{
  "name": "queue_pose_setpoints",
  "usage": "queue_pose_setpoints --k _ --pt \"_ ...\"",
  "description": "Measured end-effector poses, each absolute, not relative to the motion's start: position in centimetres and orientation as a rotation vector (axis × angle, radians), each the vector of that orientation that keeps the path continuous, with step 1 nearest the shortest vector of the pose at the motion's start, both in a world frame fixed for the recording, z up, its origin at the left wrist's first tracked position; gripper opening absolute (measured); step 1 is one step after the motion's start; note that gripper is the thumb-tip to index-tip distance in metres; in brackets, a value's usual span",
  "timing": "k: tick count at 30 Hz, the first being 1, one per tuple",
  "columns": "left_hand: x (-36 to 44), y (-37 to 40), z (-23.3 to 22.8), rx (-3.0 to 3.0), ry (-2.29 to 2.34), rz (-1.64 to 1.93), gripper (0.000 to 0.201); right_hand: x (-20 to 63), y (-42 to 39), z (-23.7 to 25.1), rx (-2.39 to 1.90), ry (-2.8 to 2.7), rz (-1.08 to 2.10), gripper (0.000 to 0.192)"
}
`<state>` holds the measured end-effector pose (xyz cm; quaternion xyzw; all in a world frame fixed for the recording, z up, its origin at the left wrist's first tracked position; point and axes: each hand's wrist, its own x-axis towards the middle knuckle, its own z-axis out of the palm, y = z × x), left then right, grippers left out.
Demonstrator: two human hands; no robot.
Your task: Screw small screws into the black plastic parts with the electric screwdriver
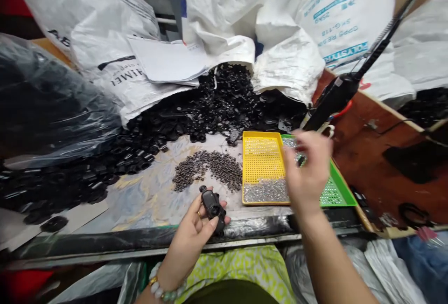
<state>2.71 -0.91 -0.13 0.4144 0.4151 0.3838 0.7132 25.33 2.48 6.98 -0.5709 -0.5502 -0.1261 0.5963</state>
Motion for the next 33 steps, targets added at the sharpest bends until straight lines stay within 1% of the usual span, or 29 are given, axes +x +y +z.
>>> queue_pose_setpoints --k 1,2,3,4,7,9,11,13,16,21,28,33 --pt "3.2 -0.9 -0.3 0.902 0.866 0.804 0.058 27.9 3.4 7.7 -1.309 -1.076 -0.434 0.045" --pt "3.6 -1.0 -0.4 0.893 0.828 0.762 0.059 30.4 4.3 8.3 -1.301 -1.000 -0.466 0.058" --pt "4.0 -1.0 -0.5 0.886 0.811 0.726 0.059 32.5 5.2 8.8 -1.306 -0.993 -0.420 0.067" --pt "4.4 -1.1 -0.5 0.880 0.814 0.705 0.059 34.3 5.9 8.9 -1.312 -1.006 -0.373 0.068" --pt "5.2 -1.3 -0.1 0.862 0.902 0.711 0.058 36.8 6.7 8.3 -1.315 -1.043 -0.274 0.044" --pt "5.4 -1.3 0.3 0.833 0.968 0.729 0.062 36.7 5.7 7.3 -1.307 -1.030 -0.212 0.036" --pt "5.6 -1.4 0.6 0.816 1.020 0.738 0.068 36.2 4.0 6.1 -1.264 -1.004 -0.137 0.037" --pt "5.8 -1.3 0.6 0.823 1.067 0.745 0.071 35.9 2.2 5.2 -1.205 -0.967 -0.093 0.035" --pt "6.0 -1.2 0.4 0.843 1.127 0.737 0.074 36.5 0.6 4.1 -1.181 -0.896 -0.116 0.028" --pt "6.1 -1.1 -0.2 0.867 1.166 0.727 0.079 37.4 0.2 3.1 -1.203 -0.843 -0.132 0.027" --pt "6.0 -1.2 -0.2 0.843 1.178 0.739 0.079 37.2 0.1 2.7 -1.215 -0.862 -0.133 0.025" --pt "5.9 -1.2 0.0 0.846 1.130 0.736 0.078 37.3 0.0 2.7 -1.203 -0.828 -0.138 0.027"
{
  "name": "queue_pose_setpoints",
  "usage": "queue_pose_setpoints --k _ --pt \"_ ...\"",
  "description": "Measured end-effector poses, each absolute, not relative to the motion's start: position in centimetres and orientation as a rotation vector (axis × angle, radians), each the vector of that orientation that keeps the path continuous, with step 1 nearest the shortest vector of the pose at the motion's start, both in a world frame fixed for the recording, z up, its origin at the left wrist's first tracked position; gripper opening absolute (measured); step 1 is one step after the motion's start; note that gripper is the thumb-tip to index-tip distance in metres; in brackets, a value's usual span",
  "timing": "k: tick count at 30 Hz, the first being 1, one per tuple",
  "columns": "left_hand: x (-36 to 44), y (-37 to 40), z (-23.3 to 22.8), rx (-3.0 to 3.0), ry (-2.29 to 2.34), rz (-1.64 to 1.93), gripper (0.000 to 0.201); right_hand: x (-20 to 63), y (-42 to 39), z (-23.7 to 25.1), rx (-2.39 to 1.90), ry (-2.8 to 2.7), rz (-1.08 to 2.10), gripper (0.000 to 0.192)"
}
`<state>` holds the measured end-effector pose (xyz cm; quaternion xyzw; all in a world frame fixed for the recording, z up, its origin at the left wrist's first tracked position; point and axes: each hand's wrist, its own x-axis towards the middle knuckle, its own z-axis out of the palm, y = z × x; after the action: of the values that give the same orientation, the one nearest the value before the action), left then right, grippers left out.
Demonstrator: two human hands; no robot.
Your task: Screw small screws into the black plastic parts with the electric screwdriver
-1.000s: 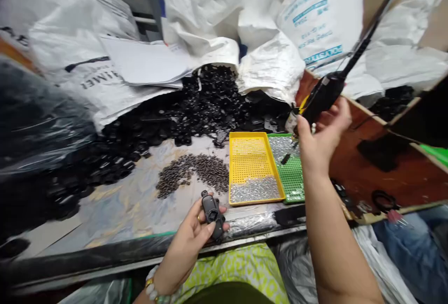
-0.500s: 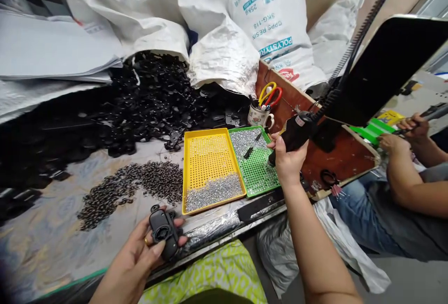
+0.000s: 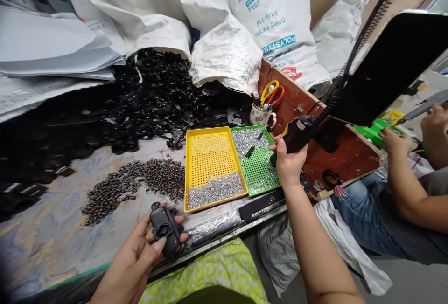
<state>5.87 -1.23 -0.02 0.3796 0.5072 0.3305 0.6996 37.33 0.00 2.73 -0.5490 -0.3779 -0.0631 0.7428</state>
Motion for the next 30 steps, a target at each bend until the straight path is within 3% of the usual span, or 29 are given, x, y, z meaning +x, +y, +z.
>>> queue_pose_setpoints --k 3,7,11,16,30 --pt "5.6 -1.3 0.2 0.807 1.077 0.728 0.074 36.5 -0.1 4.3 -1.156 -0.796 -0.175 0.027" --pt "5.2 -1.3 0.6 0.818 0.976 0.696 0.065 31.7 -0.3 7.8 -1.006 -0.785 -0.148 0.014" --pt "5.1 -1.2 0.7 0.806 0.896 0.706 0.049 24.4 -0.7 9.7 -0.836 -0.831 0.194 0.017" --pt "5.2 -1.1 0.3 0.758 0.809 0.808 0.044 18.3 -1.1 8.2 -0.630 -1.077 0.760 0.022" --pt "5.4 -1.1 -0.4 0.746 0.760 0.887 0.044 17.1 -1.1 5.7 -0.577 -1.181 1.013 0.018"
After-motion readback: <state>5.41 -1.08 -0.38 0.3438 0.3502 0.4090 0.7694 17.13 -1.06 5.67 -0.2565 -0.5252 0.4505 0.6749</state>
